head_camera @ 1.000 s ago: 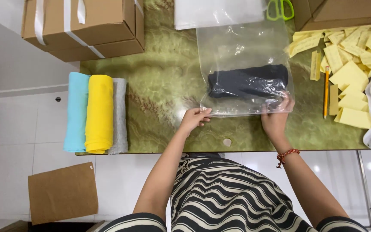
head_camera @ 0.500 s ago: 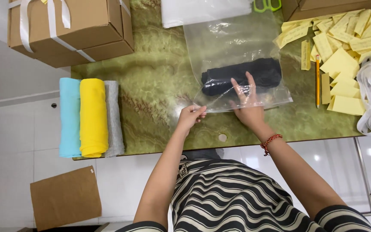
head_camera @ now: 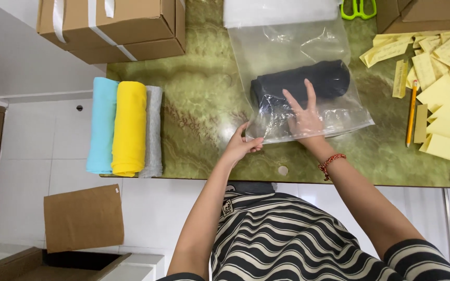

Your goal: The person ties a white ribbon into a bow on a brown cardboard box and writes on a yellow sticky note attached to the ribbon. They then place a folded black cloth into a clear plastic bag and seal it.

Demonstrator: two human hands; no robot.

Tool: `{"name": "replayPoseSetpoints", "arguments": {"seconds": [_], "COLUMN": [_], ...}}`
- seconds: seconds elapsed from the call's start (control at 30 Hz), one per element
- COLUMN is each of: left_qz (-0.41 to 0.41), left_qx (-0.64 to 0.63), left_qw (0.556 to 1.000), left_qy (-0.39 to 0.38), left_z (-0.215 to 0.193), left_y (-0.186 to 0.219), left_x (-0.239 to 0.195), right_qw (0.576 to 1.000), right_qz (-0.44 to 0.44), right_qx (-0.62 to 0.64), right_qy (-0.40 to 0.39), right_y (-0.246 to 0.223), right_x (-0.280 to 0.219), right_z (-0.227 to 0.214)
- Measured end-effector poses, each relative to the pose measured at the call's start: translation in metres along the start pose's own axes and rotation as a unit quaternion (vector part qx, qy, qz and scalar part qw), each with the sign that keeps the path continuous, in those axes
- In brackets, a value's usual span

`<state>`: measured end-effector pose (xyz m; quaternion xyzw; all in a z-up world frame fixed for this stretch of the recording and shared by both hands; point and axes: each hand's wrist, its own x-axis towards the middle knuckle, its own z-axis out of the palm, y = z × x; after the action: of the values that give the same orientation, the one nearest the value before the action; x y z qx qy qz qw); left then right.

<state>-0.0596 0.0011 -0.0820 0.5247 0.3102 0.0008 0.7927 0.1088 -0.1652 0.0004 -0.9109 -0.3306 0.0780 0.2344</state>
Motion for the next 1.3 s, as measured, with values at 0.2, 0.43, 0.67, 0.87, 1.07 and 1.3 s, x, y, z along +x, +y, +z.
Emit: {"name": "replayPoseSetpoints", "arguments": {"seconds": [0.2,0.43,0.67,0.87,1.07,1.3], "left_qz": [-0.022,-0.029,-0.069,-0.04,-0.036,-0.055], "left_qx": [-0.007,-0.006,0.06,0.052,0.057,0.057], "left_qw": [1.0,0.999,0.995,0.996,0.995,0.997], "left_qy": [-0.009,-0.039,-0.034,0.055,0.07,0.022], "left_z": [-0.019,-0.027,-0.032,-0.01,-0.002,0.014], "left_y": [-0.002,0.024,0.041,0.035,0.004,0.029], "left_x": [-0.006,-0.016,0.002,0.046,0.079,0.015], "right_qw": [0.999,0.998,0.994,0.976,0.978,0.975], "right_qz": [-0.037,0.015,-0.079,-0.1,-0.052,0.148], "right_qx": [-0.028,-0.029,0.052,0.028,0.03,-0.035], "right_qy": [0.006,-0.062,0.059,0.189,0.201,0.164], "right_y": [-0.012,-0.026,0.04,0.083,0.09,0.067], "right_x": [0.041,0.083,0.071,0.014,-0.019,-0.038], "right_z": [0.001,-0.001,0.007,-0.002,-0.007,0.012]}}
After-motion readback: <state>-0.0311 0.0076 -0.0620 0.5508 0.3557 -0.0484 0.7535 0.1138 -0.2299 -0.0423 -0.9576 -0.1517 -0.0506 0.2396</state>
